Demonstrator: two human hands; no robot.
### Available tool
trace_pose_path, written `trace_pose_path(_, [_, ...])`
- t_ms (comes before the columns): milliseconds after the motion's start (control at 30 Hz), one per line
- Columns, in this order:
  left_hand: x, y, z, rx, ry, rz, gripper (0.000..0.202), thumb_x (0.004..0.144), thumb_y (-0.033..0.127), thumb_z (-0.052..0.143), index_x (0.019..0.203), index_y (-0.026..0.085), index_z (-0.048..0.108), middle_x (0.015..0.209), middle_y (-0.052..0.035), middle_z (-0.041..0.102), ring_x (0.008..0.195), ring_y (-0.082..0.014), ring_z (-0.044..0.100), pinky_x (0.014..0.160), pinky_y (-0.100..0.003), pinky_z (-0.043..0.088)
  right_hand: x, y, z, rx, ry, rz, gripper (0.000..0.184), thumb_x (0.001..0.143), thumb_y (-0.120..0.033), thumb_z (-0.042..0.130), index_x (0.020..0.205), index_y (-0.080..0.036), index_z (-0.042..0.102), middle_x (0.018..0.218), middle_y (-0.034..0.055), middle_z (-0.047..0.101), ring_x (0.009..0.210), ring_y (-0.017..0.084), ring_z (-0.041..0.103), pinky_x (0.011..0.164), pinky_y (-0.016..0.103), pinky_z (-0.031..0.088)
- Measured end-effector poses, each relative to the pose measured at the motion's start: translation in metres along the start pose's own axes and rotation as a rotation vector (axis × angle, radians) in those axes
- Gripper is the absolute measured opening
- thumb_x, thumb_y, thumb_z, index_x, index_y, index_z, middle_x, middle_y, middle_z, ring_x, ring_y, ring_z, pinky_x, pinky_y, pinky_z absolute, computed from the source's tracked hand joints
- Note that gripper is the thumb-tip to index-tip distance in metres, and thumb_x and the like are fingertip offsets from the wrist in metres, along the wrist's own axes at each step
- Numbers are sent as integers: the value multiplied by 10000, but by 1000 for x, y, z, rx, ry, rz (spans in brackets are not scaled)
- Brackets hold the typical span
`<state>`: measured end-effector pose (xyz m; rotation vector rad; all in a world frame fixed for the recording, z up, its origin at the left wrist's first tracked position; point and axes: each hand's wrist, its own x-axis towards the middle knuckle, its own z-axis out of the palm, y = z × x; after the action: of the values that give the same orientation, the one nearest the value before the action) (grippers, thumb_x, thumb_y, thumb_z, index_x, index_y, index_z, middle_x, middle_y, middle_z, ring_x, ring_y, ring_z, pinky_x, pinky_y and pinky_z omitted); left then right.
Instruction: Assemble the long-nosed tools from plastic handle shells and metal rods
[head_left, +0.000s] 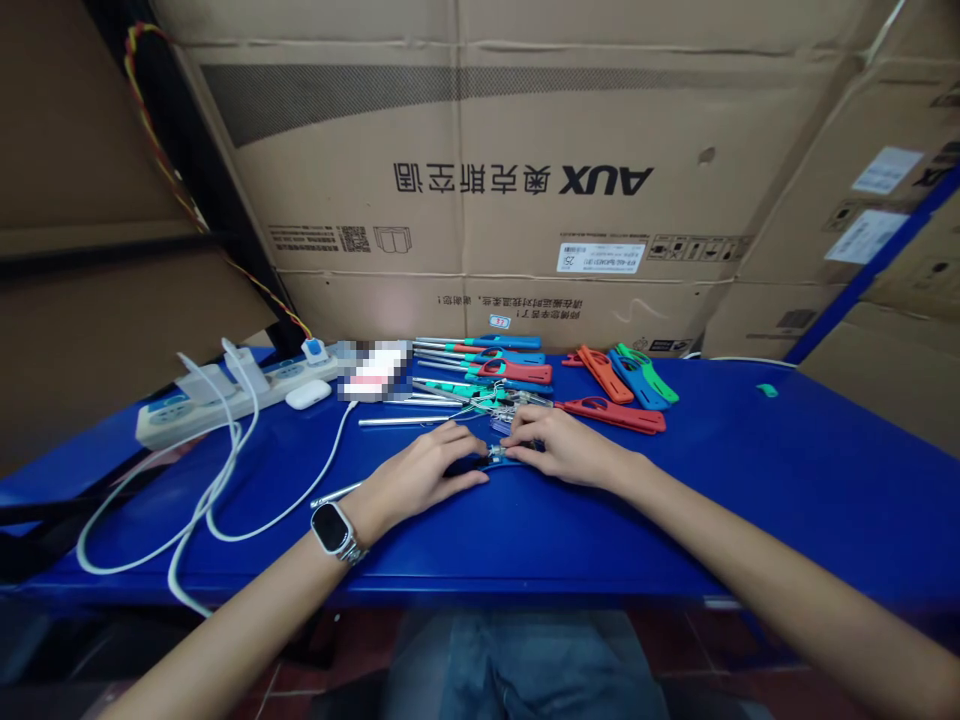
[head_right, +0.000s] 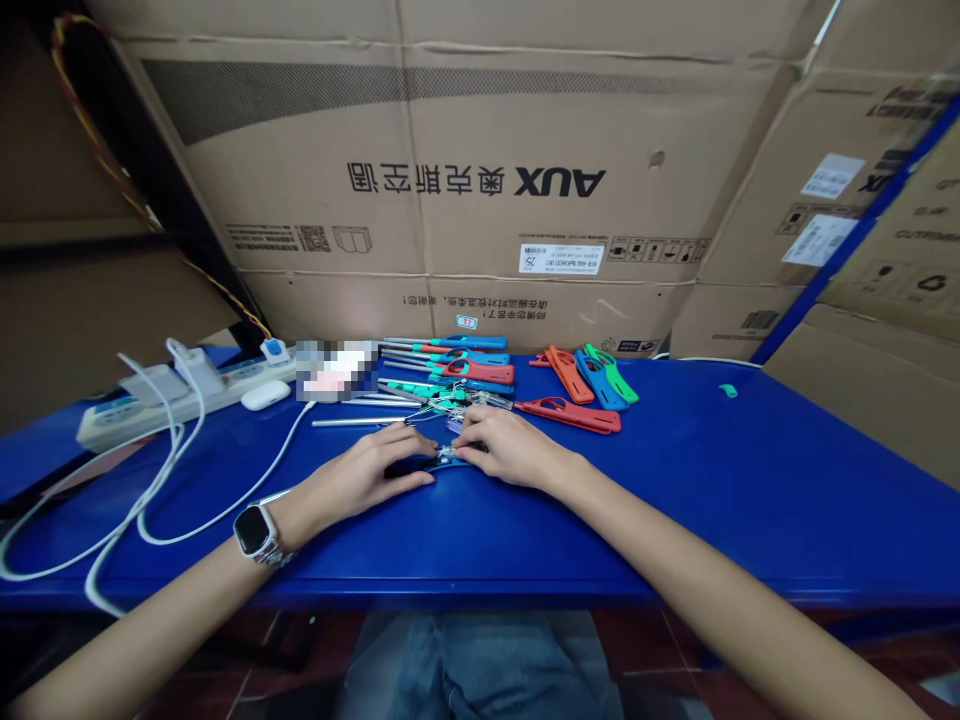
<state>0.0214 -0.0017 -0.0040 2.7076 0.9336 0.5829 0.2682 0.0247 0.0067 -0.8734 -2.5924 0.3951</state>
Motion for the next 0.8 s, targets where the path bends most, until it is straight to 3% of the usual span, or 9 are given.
trace_pose_path(267, [-1,-3,2,27,21,51,291,970,373,552,1193,211,646,1143,-72,653,1086,-215,607,963,-360,503,1,4,3,-7,-2,65,182,932,-291,610,962,-185,755,914,52,590,821,165,563,737,292,434])
trace_pose_path(400, [-1,1,0,39,22,63,281,975,341,548,1208,229,659,1137,-73,644,1079,-214,610,952,-356,514,-2,6,12,79,78,96,173,914,-300,639,965,-195,766,882,38,582,793,150,566,736,280,449])
trace_pose_path(500, [-1,0,0,44,32,72,272,977,341,544,1180,222,679,1132,-78,639,1069,-213,614,947,-360,520,-7,5,16,130,173,101,194,903,-284,651,1040,-190,752,921,49,602,850,164,595,799,303,479])
trace_pose_path(600, [-1,-3,1,32,44,74,277,982,346,532,1186,228,678,1137,-79,639,1059,-213,614,938,-366,527,-12,4,11,135,190,64,271,898,-225,633,1160,-190,691,966,59,643,892,177,616,830,323,499])
trace_pose_path(800, [-1,-5,3,30,27,68,285,984,363,523,1187,232,674,1163,-76,641,1088,-216,614,981,-372,510,-24,-1,-2,-61,133,-7,203,937,-193,537,973,-159,733,996,93,662,921,197,621,845,343,499])
